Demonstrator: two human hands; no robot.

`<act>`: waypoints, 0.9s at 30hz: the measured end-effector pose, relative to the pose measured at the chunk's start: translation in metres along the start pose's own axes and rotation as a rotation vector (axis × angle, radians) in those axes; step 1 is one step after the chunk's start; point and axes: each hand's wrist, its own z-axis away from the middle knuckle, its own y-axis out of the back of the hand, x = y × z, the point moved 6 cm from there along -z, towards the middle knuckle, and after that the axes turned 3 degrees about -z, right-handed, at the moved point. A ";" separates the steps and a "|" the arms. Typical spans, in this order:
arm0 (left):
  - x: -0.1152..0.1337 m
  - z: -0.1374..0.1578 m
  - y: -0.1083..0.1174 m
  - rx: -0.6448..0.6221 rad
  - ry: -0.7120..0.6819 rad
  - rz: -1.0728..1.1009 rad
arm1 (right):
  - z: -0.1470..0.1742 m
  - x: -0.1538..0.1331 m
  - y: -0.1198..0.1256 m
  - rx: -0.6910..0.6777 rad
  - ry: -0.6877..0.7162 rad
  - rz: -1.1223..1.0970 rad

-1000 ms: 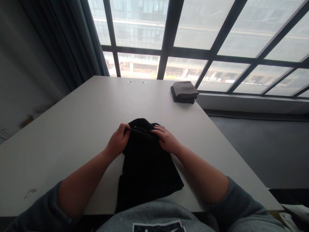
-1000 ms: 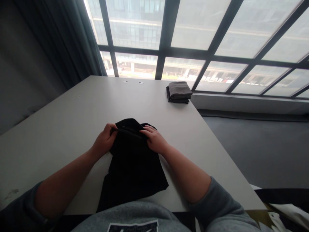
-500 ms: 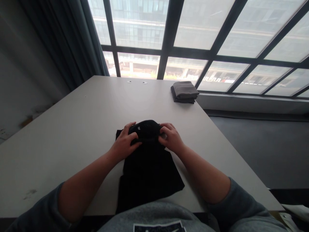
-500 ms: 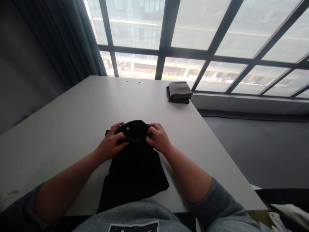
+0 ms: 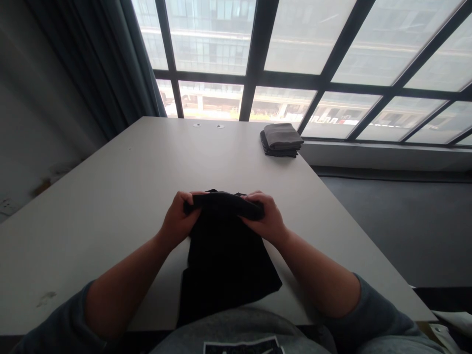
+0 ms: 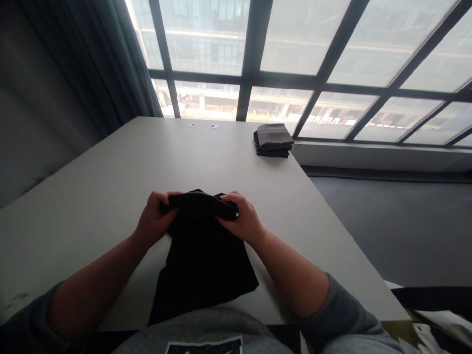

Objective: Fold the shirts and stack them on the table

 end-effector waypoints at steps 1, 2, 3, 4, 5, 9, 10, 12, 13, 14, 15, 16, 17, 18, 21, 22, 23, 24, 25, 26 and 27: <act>-0.001 0.000 -0.001 -0.018 0.019 0.068 | -0.001 0.001 -0.001 -0.033 -0.013 0.026; -0.003 0.000 -0.003 -0.042 0.046 0.133 | -0.003 0.004 -0.003 -0.074 -0.036 0.055; -0.006 -0.001 -0.005 -0.068 0.081 0.191 | -0.004 0.009 -0.004 -0.117 -0.069 0.079; -0.009 -0.001 -0.006 -0.088 0.118 0.242 | -0.005 0.015 -0.005 -0.158 -0.108 0.097; -0.013 -0.001 -0.007 -0.097 0.155 0.284 | -0.004 0.022 -0.006 -0.194 -0.151 0.112; -0.036 0.002 -0.010 -0.090 0.291 0.277 | 0.000 0.039 -0.002 -0.197 -0.293 0.184; -0.041 0.003 -0.011 -0.102 0.321 0.207 | 0.000 0.039 0.000 -0.171 -0.305 0.200; -0.049 0.004 -0.014 -0.161 0.346 -0.013 | 0.001 0.035 0.004 -0.113 -0.311 0.218; -0.050 0.004 -0.016 -0.203 0.337 -0.130 | 0.000 0.032 0.005 -0.090 -0.312 0.218; -0.051 0.004 -0.018 -0.241 0.319 -0.229 | 0.000 0.030 0.007 -0.073 -0.315 0.215; -0.051 0.003 -0.019 -0.266 0.296 -0.298 | -0.001 0.029 0.008 -0.063 -0.317 0.211; -0.050 0.002 -0.020 -0.280 0.278 -0.334 | -0.002 0.027 0.008 -0.059 -0.316 0.207; -0.049 0.002 -0.021 -0.279 0.265 -0.336 | -0.002 0.026 0.009 -0.065 -0.310 0.208; -0.048 0.001 -0.020 -0.268 0.259 -0.315 | -0.003 0.025 0.009 -0.082 -0.298 0.212; -0.047 0.000 -0.014 -0.169 0.263 -0.192 | -0.006 0.024 0.010 -0.142 -0.253 0.238; -0.047 0.000 -0.011 -0.125 0.267 -0.147 | -0.006 0.025 0.011 -0.147 -0.243 0.248; -0.046 0.001 -0.009 -0.088 0.268 -0.101 | -0.007 0.026 0.013 -0.139 -0.240 0.259; -0.045 0.001 -0.007 -0.063 0.264 -0.057 | -0.007 0.027 0.016 -0.120 -0.241 0.272; -0.044 0.001 -0.007 -0.047 0.258 -0.018 | -0.008 0.028 0.019 -0.096 -0.247 0.284; -0.043 0.000 -0.007 -0.044 0.252 0.011 | -0.008 0.030 0.022 -0.074 -0.254 0.294; -0.041 0.000 -0.007 -0.046 0.247 0.023 | -0.008 0.031 0.024 -0.060 -0.261 0.300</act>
